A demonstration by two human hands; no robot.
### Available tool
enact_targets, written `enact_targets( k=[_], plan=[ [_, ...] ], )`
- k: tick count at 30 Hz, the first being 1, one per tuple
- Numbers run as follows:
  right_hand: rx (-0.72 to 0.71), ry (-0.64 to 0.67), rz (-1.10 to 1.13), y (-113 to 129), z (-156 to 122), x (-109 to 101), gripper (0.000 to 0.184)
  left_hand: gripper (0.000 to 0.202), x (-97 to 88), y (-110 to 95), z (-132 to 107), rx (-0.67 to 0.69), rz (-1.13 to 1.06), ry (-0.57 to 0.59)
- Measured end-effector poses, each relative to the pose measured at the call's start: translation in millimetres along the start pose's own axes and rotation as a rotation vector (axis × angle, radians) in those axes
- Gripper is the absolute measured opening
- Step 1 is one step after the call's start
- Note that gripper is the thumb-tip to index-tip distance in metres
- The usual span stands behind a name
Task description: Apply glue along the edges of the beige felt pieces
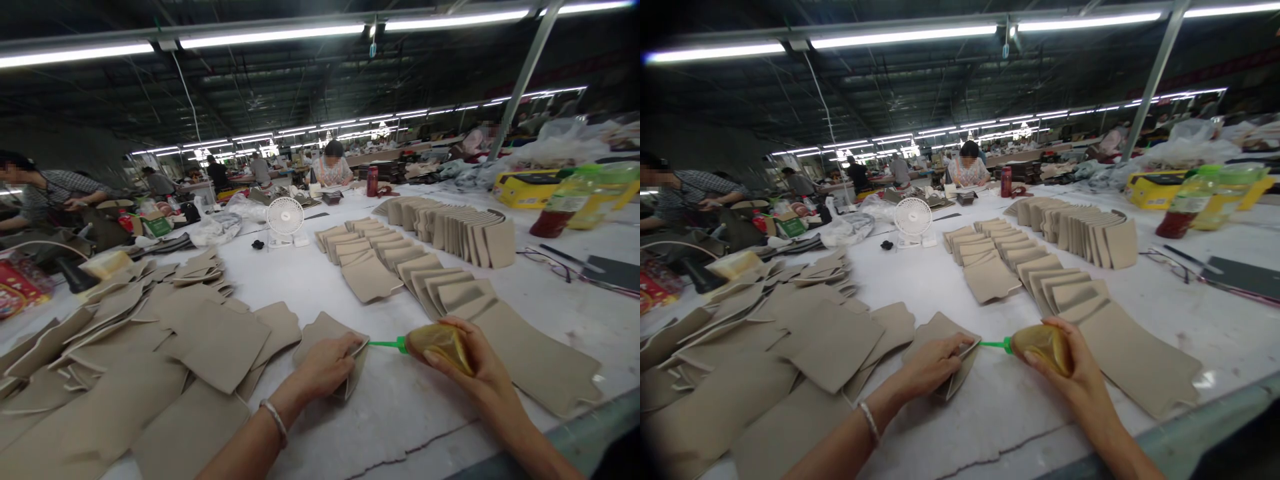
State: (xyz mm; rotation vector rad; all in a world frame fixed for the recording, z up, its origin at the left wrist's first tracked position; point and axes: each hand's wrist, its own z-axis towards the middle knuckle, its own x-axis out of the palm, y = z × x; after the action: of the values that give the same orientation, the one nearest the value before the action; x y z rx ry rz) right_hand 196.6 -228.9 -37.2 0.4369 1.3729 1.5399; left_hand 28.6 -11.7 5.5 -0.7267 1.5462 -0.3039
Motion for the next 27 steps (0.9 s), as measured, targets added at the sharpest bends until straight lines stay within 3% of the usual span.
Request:
enact_targets(
  k=[3,7,12,17,22,27],
  plan=[
    [0.019,0.003,-0.007,4,-2,1,0.061,0.056,1.0,0,-1,-0.005,0.011,0.000],
    [0.037,0.101,0.012,9,-5,1,0.056,0.056,2.9,-2,-1,-0.004,0.030,-0.009],
    [0.043,0.042,0.021,9,-3,3,0.057,0.056,4.4,-2,-2,-0.024,0.064,-0.017],
    [0.070,0.163,0.072,16,-9,6,0.056,0.055,5.3,1,-2,-0.020,0.047,-0.025],
    [0.093,0.108,0.079,21,-14,9,0.057,0.055,8.0,4,0,0.002,0.033,-0.041],
    [0.115,0.182,0.122,22,-20,11,0.056,0.054,8.1,3,-1,-0.009,0.038,-0.032]
  ],
)
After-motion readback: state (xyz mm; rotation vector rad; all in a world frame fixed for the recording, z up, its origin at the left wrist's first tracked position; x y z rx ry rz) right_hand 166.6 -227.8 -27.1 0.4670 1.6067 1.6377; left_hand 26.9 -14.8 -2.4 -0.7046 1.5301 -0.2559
